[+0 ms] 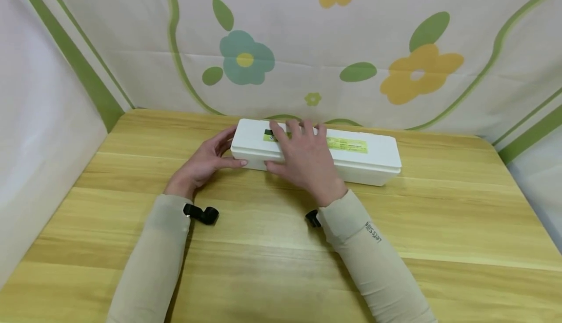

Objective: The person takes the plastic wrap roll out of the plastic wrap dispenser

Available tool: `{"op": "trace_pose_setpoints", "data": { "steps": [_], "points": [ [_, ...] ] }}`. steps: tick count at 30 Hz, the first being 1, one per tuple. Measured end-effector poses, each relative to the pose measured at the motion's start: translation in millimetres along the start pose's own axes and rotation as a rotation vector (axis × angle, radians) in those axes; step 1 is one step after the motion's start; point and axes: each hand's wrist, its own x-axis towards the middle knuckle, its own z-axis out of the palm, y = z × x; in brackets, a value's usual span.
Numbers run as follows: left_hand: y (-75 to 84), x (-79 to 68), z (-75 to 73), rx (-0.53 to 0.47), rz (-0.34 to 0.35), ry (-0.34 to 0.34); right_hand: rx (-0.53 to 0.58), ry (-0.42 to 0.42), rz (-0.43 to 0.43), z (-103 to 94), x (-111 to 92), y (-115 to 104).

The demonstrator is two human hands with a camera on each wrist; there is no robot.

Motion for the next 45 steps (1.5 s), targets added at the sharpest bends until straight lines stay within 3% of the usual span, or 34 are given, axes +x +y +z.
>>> {"op": "trace_pose_setpoints", "data": {
  "steps": [22,31,45],
  "points": [
    [1.3,-0.7,1.0,-0.008,0.006,0.004,-0.110,0.098,-0.033,3.5,-0.8,-5.7],
    [3.4,-2.1,1.9,-0.008,-0.017,-0.001,-0.142,0.078,-0.006,6.3,2.5,-14.3],
    [9.5,-2.3,4.3,-0.018,-0.037,0.001,-0.199,0.169,-0.016,13.4,5.7,-17.8]
  ]
}}
